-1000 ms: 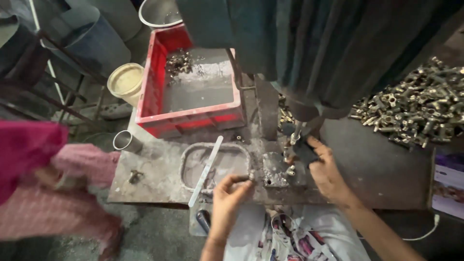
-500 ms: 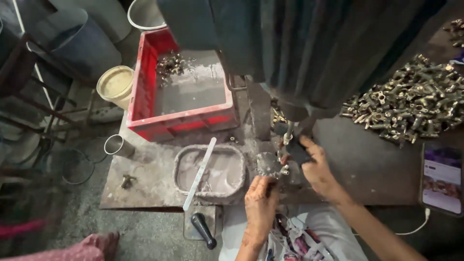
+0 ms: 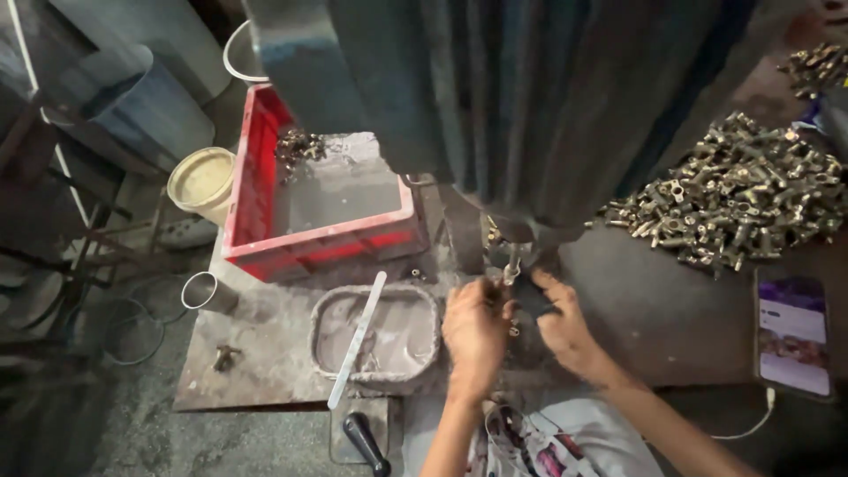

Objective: The person sits at a workbench under a bench tapping machine and threads small brass fittings one at a time. They place each fitting on the machine fixture, operate the machine to cut threads, then move the finished fitting into a red crate beside the bench.

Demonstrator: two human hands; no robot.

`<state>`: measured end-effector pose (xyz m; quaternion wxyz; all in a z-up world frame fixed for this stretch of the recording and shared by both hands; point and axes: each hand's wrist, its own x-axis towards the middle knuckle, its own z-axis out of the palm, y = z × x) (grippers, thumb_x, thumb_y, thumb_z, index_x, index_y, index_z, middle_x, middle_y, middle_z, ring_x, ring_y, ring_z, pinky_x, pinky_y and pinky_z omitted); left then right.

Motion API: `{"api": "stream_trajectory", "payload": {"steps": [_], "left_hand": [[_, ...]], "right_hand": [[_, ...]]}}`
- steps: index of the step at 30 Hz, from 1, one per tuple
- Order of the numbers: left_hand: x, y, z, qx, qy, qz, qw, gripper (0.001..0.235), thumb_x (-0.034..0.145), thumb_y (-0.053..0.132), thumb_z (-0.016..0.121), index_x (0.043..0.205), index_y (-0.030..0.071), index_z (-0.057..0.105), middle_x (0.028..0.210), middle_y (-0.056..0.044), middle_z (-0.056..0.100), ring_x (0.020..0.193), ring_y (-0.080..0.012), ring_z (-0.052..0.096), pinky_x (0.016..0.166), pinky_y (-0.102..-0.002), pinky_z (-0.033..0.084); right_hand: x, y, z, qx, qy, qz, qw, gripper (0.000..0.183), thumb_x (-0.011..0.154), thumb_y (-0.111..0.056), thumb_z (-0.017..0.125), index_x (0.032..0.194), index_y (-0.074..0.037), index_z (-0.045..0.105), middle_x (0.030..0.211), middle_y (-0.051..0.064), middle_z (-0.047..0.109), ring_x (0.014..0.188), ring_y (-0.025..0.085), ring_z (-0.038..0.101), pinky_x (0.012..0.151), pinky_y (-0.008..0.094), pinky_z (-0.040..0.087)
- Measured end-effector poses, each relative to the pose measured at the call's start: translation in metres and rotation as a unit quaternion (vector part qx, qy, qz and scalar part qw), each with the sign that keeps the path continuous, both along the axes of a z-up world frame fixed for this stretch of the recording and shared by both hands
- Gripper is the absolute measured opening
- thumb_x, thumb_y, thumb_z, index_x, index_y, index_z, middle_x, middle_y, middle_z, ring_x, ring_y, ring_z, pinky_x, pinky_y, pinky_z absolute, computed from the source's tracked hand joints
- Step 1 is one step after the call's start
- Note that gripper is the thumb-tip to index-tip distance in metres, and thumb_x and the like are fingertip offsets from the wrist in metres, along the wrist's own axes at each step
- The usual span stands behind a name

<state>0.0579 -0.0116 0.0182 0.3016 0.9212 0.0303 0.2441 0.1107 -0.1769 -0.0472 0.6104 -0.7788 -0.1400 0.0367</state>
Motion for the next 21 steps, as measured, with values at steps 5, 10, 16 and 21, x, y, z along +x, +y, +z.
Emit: {"api": "stream_trajectory", "payload": {"steps": [5,10,16,21], "left_hand": [[-0.041,0.018,0.002,-0.519,0.07,-0.028,0.851,0.025,0.092,0.01,0.073,0.115,0.001,0.069,0.101,-0.009,0.078,0.087,-0.0129,0.07,0.075,-0.025,0.056],[-0.068,0.019,-0.008,-0.679,0.066,0.003,0.731,0.038,0.088,0.006,0.073,0.126,0.003,0.066,0.102,-0.006,0.076,0.083,-0.0108,0.067,0.069,-0.025,0.053],[-0.071,0.014,-0.026,-0.691,0.046,0.022,0.721,0.043,0.087,0.003,0.075,0.128,0.0,0.066,0.095,-0.008,0.075,0.08,-0.0131,0.07,0.072,-0.028,0.06],[-0.066,0.016,-0.006,-0.676,0.039,0.009,0.736,0.043,0.087,0.003,0.075,0.129,-0.001,0.067,0.092,-0.009,0.076,0.076,-0.0118,0.068,0.067,-0.026,0.056]], "right_hand": [[-0.017,0.014,0.055,0.203,-0.064,0.115,0.97,0.05,0.084,-0.007,0.045,0.132,0.006,0.051,0.108,0.013,0.07,0.1,0.019,0.068,0.097,0.032,0.052],[-0.017,0.019,0.067,0.208,-0.074,0.137,0.966,0.04,0.088,-0.008,0.045,0.124,0.004,0.058,0.103,0.01,0.07,0.097,0.016,0.068,0.093,0.032,0.054],[-0.013,0.018,0.049,0.169,0.031,0.054,0.984,0.037,0.086,0.0,0.042,0.113,0.007,0.066,0.094,0.013,0.072,0.088,0.019,0.071,0.085,0.034,0.057],[-0.011,0.016,0.046,0.149,0.014,0.048,0.988,0.042,0.085,0.006,0.041,0.115,0.006,0.069,0.097,0.015,0.074,0.092,0.02,0.071,0.09,0.035,0.056]]}}
